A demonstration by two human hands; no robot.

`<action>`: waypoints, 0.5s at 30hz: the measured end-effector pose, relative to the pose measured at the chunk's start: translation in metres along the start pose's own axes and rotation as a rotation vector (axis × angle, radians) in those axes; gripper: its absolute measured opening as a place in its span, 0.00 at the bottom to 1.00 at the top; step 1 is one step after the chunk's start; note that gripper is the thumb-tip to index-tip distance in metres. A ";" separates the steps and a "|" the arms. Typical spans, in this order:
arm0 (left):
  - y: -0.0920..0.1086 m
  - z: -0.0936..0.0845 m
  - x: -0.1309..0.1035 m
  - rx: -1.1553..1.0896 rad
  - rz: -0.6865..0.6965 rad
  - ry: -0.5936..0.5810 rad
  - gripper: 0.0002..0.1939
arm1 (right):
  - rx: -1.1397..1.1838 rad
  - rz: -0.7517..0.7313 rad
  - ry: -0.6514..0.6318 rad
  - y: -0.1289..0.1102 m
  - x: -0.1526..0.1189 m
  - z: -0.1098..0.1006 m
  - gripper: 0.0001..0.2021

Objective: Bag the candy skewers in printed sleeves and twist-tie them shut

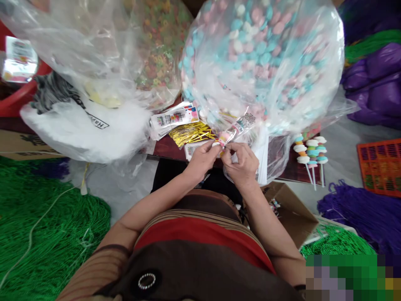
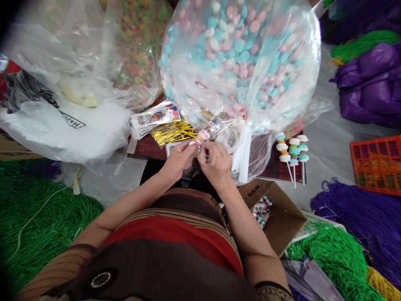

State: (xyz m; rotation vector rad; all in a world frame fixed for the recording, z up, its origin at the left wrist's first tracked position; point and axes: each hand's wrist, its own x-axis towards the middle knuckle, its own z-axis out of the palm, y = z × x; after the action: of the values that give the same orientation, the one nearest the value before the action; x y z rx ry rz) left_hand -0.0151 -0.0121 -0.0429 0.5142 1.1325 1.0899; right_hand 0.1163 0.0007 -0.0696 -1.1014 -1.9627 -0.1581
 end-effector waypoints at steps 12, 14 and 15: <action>0.014 -0.001 0.001 -0.256 -0.256 -0.257 0.15 | 0.109 0.234 -0.013 0.004 -0.009 0.000 0.07; 0.012 -0.002 0.002 -0.251 -0.231 -0.232 0.16 | 0.119 0.243 -0.034 0.000 -0.005 -0.004 0.08; 0.011 -0.002 0.002 -0.252 -0.210 -0.223 0.16 | 0.113 0.243 -0.045 -0.002 -0.003 -0.006 0.09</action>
State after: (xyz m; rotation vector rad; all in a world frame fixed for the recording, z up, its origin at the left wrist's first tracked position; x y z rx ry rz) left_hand -0.0217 -0.0061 -0.0363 0.3017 0.8200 0.9494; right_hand 0.1191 -0.0052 -0.0677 -1.2661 -1.8350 0.1082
